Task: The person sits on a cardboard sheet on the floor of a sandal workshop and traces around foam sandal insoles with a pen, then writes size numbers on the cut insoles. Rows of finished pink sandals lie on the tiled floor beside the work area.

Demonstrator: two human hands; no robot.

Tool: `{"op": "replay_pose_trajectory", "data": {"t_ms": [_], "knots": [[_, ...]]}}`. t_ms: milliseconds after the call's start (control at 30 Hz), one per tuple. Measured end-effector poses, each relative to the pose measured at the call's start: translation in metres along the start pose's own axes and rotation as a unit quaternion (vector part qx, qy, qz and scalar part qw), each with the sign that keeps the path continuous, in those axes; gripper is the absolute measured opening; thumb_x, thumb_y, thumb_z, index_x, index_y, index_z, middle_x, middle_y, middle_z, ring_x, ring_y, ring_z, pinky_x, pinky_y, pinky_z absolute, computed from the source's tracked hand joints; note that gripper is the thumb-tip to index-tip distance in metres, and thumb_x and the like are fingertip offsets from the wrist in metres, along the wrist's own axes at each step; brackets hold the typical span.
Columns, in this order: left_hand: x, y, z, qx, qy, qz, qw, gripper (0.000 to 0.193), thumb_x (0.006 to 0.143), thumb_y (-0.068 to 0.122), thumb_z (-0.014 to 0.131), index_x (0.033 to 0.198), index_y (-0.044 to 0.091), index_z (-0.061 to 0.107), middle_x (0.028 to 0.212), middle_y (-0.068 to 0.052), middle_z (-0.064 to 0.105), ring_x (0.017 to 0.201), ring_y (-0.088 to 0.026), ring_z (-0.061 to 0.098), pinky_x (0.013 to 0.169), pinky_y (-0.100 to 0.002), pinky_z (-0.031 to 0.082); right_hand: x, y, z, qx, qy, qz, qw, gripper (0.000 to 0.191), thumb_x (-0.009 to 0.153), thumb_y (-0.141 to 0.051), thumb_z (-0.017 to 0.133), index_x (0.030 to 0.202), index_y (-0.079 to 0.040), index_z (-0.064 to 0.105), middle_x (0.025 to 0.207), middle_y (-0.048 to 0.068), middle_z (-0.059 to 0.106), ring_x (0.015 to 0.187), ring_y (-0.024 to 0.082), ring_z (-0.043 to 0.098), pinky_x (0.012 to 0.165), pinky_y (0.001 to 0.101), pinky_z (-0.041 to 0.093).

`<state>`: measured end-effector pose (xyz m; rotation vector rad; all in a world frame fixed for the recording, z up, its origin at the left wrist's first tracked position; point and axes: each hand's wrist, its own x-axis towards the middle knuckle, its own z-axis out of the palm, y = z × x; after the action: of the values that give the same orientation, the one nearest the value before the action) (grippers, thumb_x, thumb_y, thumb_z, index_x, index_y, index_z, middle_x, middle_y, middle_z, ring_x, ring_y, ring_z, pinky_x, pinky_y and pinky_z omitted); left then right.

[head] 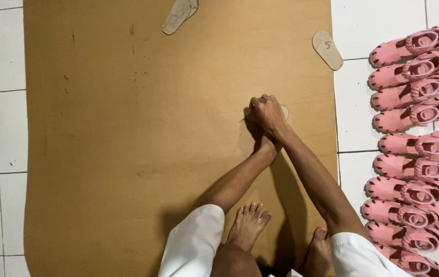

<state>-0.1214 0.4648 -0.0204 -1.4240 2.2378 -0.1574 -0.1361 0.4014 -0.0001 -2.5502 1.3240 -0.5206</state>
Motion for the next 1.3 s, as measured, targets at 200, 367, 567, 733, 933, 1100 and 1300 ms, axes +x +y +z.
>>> {"op": "replay_pose_trajectory", "data": {"t_ms": [200, 367, 567, 733, 933, 1100, 1300], "knots": [[-0.006, -0.007, -0.005, 0.004, 0.033, 0.008, 0.999, 0.059, 0.100, 0.030, 0.047, 0.149, -0.003, 0.046, 0.154, -0.024, 0.044, 0.142, -0.044, 0.038, 0.112, -0.064, 0.029, -0.002, 0.014, -0.016, -0.024, -0.043, 0.018, 0.999, 0.015, 0.082, -0.015, 0.070, 0.092, -0.004, 0.069, 0.084, 0.014, 0.074, 0.088, 0.030, 0.068, 0.080, 0.0415, 0.051], [-0.013, -0.002, 0.009, -0.045, 0.083, 0.011, 0.995, 0.054, 0.095, 0.026, 0.053, 0.134, -0.010, 0.056, 0.140, -0.037, 0.051, 0.130, -0.055, 0.050, 0.099, -0.067, 0.045, -0.017, 0.040, -0.046, -0.108, -0.021, 0.017, 0.994, 0.007, 0.087, -0.012, 0.064, 0.089, -0.007, 0.068, 0.086, 0.011, 0.075, 0.089, 0.032, 0.068, 0.077, 0.0443, 0.051], [-0.083, 0.028, 0.053, -0.158, 0.151, 0.103, 0.970, 0.030, 0.091, 0.014, 0.061, 0.105, -0.009, 0.074, 0.103, -0.038, 0.070, 0.092, -0.043, 0.072, 0.074, -0.053, 0.060, -0.086, 0.092, -0.148, -0.258, -0.199, -0.104, 0.940, 0.009, 0.090, -0.013, 0.059, 0.098, -0.011, 0.063, 0.093, 0.004, 0.071, 0.098, 0.023, 0.067, 0.085, 0.0393, 0.051], [-0.147, 0.016, 0.070, -0.182, 0.179, 0.135, 0.957, 0.021, 0.083, 0.019, 0.068, 0.092, 0.001, 0.073, 0.104, -0.023, 0.070, 0.113, -0.039, 0.061, 0.090, -0.052, 0.052, -0.191, 0.093, -0.185, -0.273, -0.372, -0.093, 0.882, 0.024, 0.094, -0.016, 0.056, 0.117, -0.017, 0.062, 0.105, 0.001, 0.071, 0.106, 0.020, 0.066, 0.090, 0.0380, 0.052], [-0.148, 0.000, 0.056, -0.291, 0.191, 0.064, 0.935, 0.050, 0.074, 0.028, 0.080, 0.112, 0.002, 0.060, 0.115, -0.019, 0.063, 0.118, -0.036, 0.057, 0.096, -0.049, 0.047, -0.264, 0.068, -0.142, -0.155, -0.378, -0.102, 0.907, 0.040, 0.090, -0.019, 0.059, 0.130, -0.013, 0.059, 0.114, 0.003, 0.071, 0.104, 0.024, 0.066, 0.086, 0.0415, 0.053], [-0.139, -0.010, 0.039, -0.359, 0.113, 0.076, 0.923, 0.045, 0.073, 0.018, 0.081, 0.109, 0.000, 0.061, 0.106, -0.022, 0.061, 0.105, -0.040, 0.061, 0.085, -0.050, 0.052, -0.261, 0.051, -0.135, -0.045, -0.372, -0.100, 0.922, 0.030, 0.092, -0.029, 0.062, 0.118, -0.014, 0.065, 0.101, 0.007, 0.074, 0.100, 0.029, 0.068, 0.085, 0.0454, 0.052], [-0.133, -0.044, -0.011, -0.394, 0.063, 0.096, 0.912, 0.018, 0.093, 0.016, 0.064, 0.106, 0.002, 0.063, 0.100, -0.023, 0.068, 0.087, -0.041, 0.069, 0.073, -0.050, 0.055, -0.220, 0.034, -0.157, 0.000, -0.323, -0.102, 0.941, 0.031, 0.102, -0.037, 0.058, 0.097, -0.009, 0.070, 0.088, 0.015, 0.074, 0.086, 0.037, 0.071, 0.078, 0.0493, 0.055]]}}
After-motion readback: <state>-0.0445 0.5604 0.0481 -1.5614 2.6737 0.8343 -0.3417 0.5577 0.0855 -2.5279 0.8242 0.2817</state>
